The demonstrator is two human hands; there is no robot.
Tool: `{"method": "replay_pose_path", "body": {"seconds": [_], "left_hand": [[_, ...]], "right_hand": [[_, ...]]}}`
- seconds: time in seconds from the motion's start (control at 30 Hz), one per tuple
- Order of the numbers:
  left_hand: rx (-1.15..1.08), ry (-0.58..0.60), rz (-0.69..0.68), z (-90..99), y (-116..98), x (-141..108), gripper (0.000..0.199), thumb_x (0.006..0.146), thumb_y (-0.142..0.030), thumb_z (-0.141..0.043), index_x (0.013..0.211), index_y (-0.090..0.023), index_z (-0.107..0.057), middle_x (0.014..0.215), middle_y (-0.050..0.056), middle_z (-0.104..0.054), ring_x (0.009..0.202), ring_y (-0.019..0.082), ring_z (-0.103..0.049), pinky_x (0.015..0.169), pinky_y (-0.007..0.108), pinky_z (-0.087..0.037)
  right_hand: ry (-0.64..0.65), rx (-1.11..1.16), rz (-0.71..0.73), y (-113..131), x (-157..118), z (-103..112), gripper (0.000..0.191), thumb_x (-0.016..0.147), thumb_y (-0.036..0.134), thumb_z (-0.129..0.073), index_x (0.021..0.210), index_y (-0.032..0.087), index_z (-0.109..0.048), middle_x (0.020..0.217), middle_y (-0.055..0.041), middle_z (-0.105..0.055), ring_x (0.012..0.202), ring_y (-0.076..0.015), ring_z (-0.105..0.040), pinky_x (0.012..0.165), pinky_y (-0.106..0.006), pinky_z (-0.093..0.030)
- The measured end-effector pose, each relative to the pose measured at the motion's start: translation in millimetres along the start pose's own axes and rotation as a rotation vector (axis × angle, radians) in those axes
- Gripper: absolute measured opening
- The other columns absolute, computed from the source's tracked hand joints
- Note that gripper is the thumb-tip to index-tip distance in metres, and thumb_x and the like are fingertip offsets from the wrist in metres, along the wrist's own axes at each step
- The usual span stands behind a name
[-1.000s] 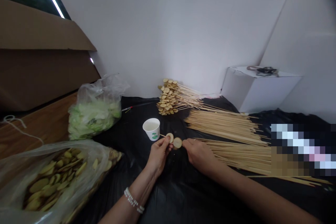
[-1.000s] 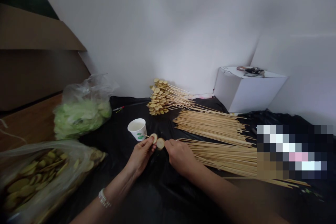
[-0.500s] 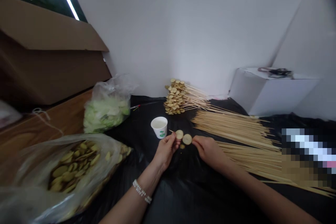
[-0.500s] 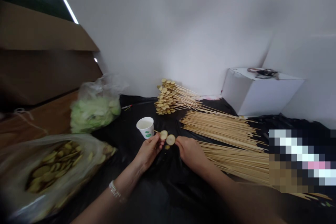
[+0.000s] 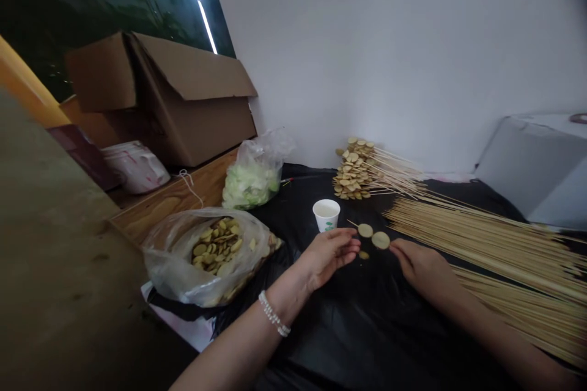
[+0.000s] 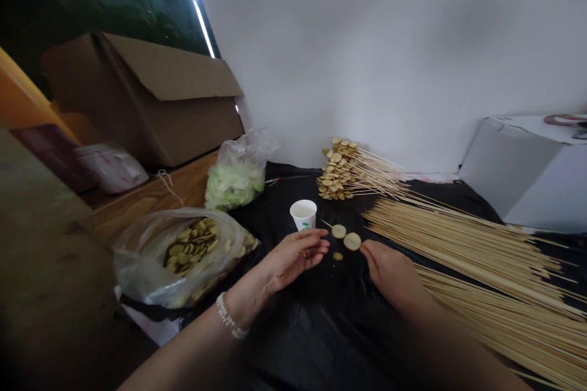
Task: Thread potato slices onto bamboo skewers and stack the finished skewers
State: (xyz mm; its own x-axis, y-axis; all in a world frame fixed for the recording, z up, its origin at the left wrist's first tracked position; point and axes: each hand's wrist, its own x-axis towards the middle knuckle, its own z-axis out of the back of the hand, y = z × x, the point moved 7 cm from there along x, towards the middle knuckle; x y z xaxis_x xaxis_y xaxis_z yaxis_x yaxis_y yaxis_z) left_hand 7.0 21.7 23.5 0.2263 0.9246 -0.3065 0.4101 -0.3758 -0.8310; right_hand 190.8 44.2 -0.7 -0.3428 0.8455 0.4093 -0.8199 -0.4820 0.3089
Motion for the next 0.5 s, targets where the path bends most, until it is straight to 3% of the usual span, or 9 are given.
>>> {"method": "replay_pose_path", "body": {"seconds": [0.07, 0.13, 0.27, 0.37, 0.43, 0.5], "left_hand": [[0.120, 0.072, -0.038, 5.3, -28.5, -25.7, 0.023, 0.076, -0.020, -0.069, 0.098, -0.013, -0.070, 0.088, 0.009, -0.068, 0.074, 0.012, -0.063, 0.069, 0.022, -0.048], [0.259, 0.027, -0.140, 31.1, -67.0, -52.6, 0.026, 0.074, -0.026, -0.072, 0.096, -0.013, -0.072, 0.090, 0.011, -0.069, 0.074, 0.014, -0.062, 0.066, 0.022, -0.047], [0.506, -0.356, -0.379, 129.2, -137.7, -99.9, 0.031, 0.065, -0.034, -0.076, 0.089, -0.015, -0.074, 0.075, 0.007, -0.069, 0.065, 0.016, -0.060, 0.060, 0.022, -0.045], [0.892, -0.553, -0.374, 188.5, -149.1, -113.5, 0.023, 0.055, -0.030, -0.078, 0.073, -0.017, -0.074, 0.074, 0.007, -0.071, 0.073, 0.023, -0.062, 0.067, 0.028, -0.047], [1.114, -0.585, -0.376, 206.4, -142.7, -110.9, 0.021, 0.053, -0.023, -0.076, 0.073, -0.020, -0.074, 0.080, 0.007, -0.073, 0.079, 0.027, -0.063, 0.073, 0.031, -0.046], [1.252, -0.596, -0.385, 211.3, -133.7, -103.8, 0.030, 0.053, -0.016, -0.073, 0.083, -0.021, -0.075, 0.086, 0.008, -0.074, 0.083, 0.027, -0.063, 0.078, 0.033, -0.044]], "right_hand": [[0.001, -0.035, 0.001, -2.0, -0.3, -1.2, 0.031, 0.094, 0.034, -0.034, 0.089, 0.023, -0.063, 0.088, -0.0048, -0.070, 0.077, -0.0207, -0.065, 0.067, -0.030, -0.042], [-0.002, -0.048, 0.001, -3.9, -0.4, -2.3, 0.031, 0.094, 0.033, -0.034, 0.089, 0.022, -0.063, 0.087, -0.0050, -0.070, 0.076, -0.0208, -0.065, 0.065, -0.030, -0.042], [-0.018, -0.034, 0.012, -5.0, 0.1, -3.3, 0.030, 0.094, 0.033, -0.036, 0.091, 0.023, -0.064, 0.089, -0.0047, -0.070, 0.077, -0.0205, -0.065, 0.066, -0.030, -0.043], [-0.005, -0.039, 0.018, -4.4, 0.6, -5.9, 0.031, 0.094, 0.034, -0.035, 0.091, 0.023, -0.063, 0.088, -0.0045, -0.070, 0.077, -0.0204, -0.065, 0.066, -0.030, -0.042], [0.007, -0.044, 0.016, -4.3, 0.7, -8.0, 0.031, 0.095, 0.034, -0.034, 0.091, 0.023, -0.063, 0.088, -0.0046, -0.070, 0.077, -0.0206, -0.064, 0.065, -0.030, -0.042], [0.017, -0.043, 0.024, -3.6, 0.4, -9.7, 0.032, 0.095, 0.034, -0.033, 0.091, 0.022, -0.062, 0.088, -0.0050, -0.069, 0.078, -0.0209, -0.064, 0.066, -0.030, -0.041]]}}
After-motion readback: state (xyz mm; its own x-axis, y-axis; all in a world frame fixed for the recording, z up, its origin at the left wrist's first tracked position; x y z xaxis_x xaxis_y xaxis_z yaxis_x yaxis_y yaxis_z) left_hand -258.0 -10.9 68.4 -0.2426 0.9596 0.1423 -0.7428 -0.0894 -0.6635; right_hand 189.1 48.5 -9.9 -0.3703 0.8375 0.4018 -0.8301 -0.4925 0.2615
